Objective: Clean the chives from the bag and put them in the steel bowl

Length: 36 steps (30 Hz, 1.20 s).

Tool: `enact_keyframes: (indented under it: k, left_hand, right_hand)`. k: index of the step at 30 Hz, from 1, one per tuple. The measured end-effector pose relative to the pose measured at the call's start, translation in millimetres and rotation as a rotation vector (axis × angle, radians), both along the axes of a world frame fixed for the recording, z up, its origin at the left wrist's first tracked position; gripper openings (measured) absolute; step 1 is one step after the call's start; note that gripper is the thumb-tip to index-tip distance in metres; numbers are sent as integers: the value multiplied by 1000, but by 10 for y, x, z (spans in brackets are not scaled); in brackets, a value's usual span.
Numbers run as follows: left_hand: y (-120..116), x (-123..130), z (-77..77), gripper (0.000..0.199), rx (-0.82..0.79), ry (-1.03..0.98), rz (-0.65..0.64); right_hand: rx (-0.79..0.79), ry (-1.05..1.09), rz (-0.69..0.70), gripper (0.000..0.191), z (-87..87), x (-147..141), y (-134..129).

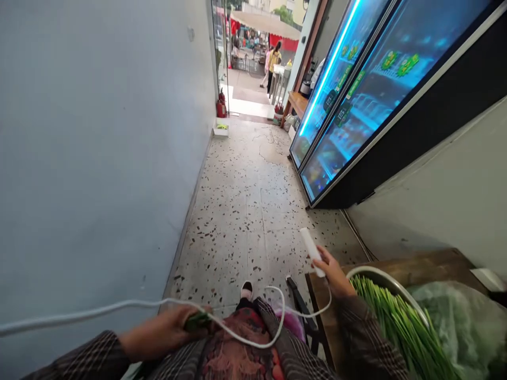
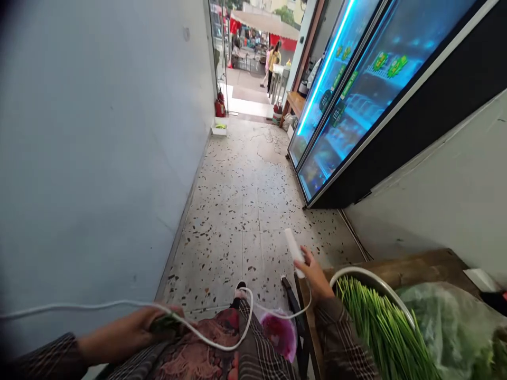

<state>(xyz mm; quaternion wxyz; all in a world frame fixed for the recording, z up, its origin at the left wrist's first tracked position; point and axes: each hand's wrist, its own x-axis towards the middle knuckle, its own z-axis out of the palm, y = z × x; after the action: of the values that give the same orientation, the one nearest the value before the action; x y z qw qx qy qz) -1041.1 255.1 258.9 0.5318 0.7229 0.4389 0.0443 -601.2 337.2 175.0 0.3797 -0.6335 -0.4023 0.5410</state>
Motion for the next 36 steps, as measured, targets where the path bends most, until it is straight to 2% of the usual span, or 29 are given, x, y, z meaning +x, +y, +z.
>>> enact_keyframes:
  k: [2,4,7,9,12,14,15,17,20,22,23,25,27,29,30,31,33,36]
  left_hand:
    - [448,36,70,30,-163,-73,15]
    - [827,37,72,32,-215,-103,45]
    - [1350,-89,-3,30,-248,-77,128]
    - [1786,-278,-10,31,-216,-77,276]
    - [2707,-678,150,41,41,-93,625]
    - [3465,-952,341,47,291,-116,903]
    - [3858,-1069,444,48,387,-156,962]
    - [4619,-1245,628,46,502,-244,945]
    - [5614,-1376,798,43,487,-287,752]
    - [6177,-1404,845,41,462,-243,612]
    - [6438,-1402,861,41,462,-208,551]
    - [6938,-1362,892,40,473,-128,455]
    - [7424,-1273,926,39,487,-56,405]
    - [7909,-1159,933,36,486,-2,357]
    - [8154,-1108,916,34,491,9,328]
    - [8401,-1070,881,31,494,21,292]
    - [8905,-1053,761,27,511,38,275]
    - [9649,-1148,534,27,549,64,405]
  right_hand:
    - [-53,-42,154,78,-156,-129,398]
    - [-80,-71,305,77,-246,-318,793]
    - [-68,-114,536,78,-251,-678,1368]
    - [-28,-133,698,81,-183,-930,1774]
    - [61,-147,891,85,6,-1326,2480]
    - [177,-186,981,84,206,-1634,3021]
    - [270,-207,1024,84,336,-1806,3303]
    - [449,-227,1131,86,651,-2176,3867]
    - [662,-285,1272,90,1164,-2736,4652]
    - [769,-337,1325,90,1405,-3079,5117]
    - [813,-386,1336,86,1465,-3241,5333]
    - [862,-543,1341,68,1450,-3550,5744]
    - [790,-722,1374,39,1291,-3823,6165]
    - [713,-831,1393,27,1084,-4004,6641]
    - [680,-842,1463,23,1001,-4035,6907]
    - [613,-874,1514,21,950,-4018,7186]
    - [684,-879,1545,20,974,-3843,7765]
    - [934,-826,1549,23,1308,-3397,8622]
